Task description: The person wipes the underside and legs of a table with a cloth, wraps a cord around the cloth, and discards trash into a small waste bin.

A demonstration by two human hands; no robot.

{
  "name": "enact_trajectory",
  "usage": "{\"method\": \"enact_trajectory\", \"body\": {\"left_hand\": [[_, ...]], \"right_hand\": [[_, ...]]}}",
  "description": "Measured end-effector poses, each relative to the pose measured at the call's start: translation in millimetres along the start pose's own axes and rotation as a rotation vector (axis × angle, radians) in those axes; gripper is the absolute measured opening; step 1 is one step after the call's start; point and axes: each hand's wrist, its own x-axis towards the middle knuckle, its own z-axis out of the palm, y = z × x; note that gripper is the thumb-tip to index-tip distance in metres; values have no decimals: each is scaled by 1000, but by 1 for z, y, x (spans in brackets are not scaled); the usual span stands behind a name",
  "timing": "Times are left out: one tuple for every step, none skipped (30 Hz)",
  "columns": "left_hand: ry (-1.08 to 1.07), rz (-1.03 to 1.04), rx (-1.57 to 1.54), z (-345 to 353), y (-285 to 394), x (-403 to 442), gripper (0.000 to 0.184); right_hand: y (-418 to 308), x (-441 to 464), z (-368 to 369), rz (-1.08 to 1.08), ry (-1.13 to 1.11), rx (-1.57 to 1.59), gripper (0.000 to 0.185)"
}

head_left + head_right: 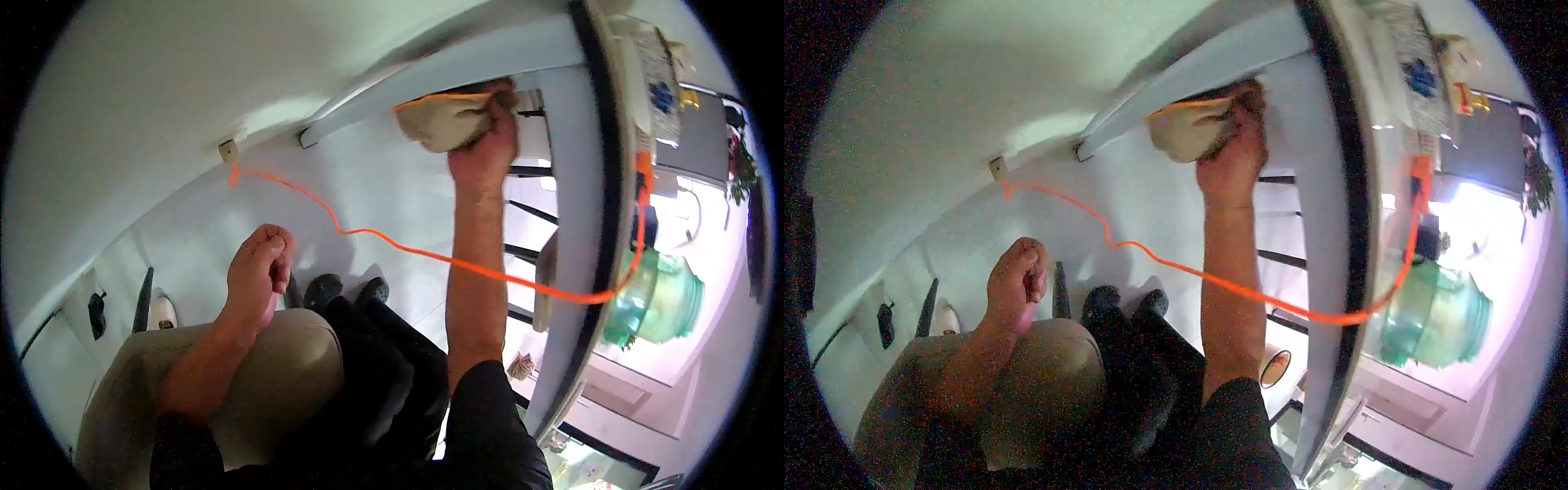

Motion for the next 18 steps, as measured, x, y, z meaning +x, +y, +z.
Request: {"method": "enact_trajectory", "body": {"left_hand": [[-4,17,-6,1,-1,1,15],[-20,19,-4,2,0,3,15],[-9,15,10,3,1,3,14],[3,18,22,4,1,-2,14],[-11,22,22,4,0,-2,14],[4,6,-8,2,-1,0,14],[17,-18,-34,0,-2,1,13],[-3,-29,-29,1,-2,0,13],[23,-7,-24,2,-1,1,13],[53,10,-16,4,-2,2,13],[-17,19,-14,-3,-5,5,13],[-38,0,-9,-3,-8,3,13],[-60,19,14,-3,-9,4,15],[-78,45,36,-1,-9,7,16],[-85,40,39,1,-9,9,16],[-96,31,32,3,-9,7,19],[-108,24,25,4,-9,4,21],[-117,17,41,2,-8,2,21]], "right_hand": [[-22,-6,5,-33,-50,21,37],[-39,-12,11,-64,-100,41,37],[-50,-16,20,-44,-38,51,39],[-55,-24,21,-60,-46,49,39],[-51,-29,16,-32,-94,231,40],[-44,-33,11,1,-145,411,42],[-39,-40,6,14,-173,434,43],[-33,-56,-3,26,-105,361,43],[-26,-73,-10,35,-37,290,44],[-20,-86,-22,77,-60,333,42],[-9,-96,-43,33,145,125,44],[-11,-112,-57,16,167,117,44],[-12,-127,-65,60,107,284,43],[-14,-136,-73,107,38,452,43],[-26,-144,-65,139,9,441,42],[-38,-148,-62,133,22,443,42],[-49,-151,-60,145,73,359,42],[-53,-154,-57,152,125,282,43]]}}
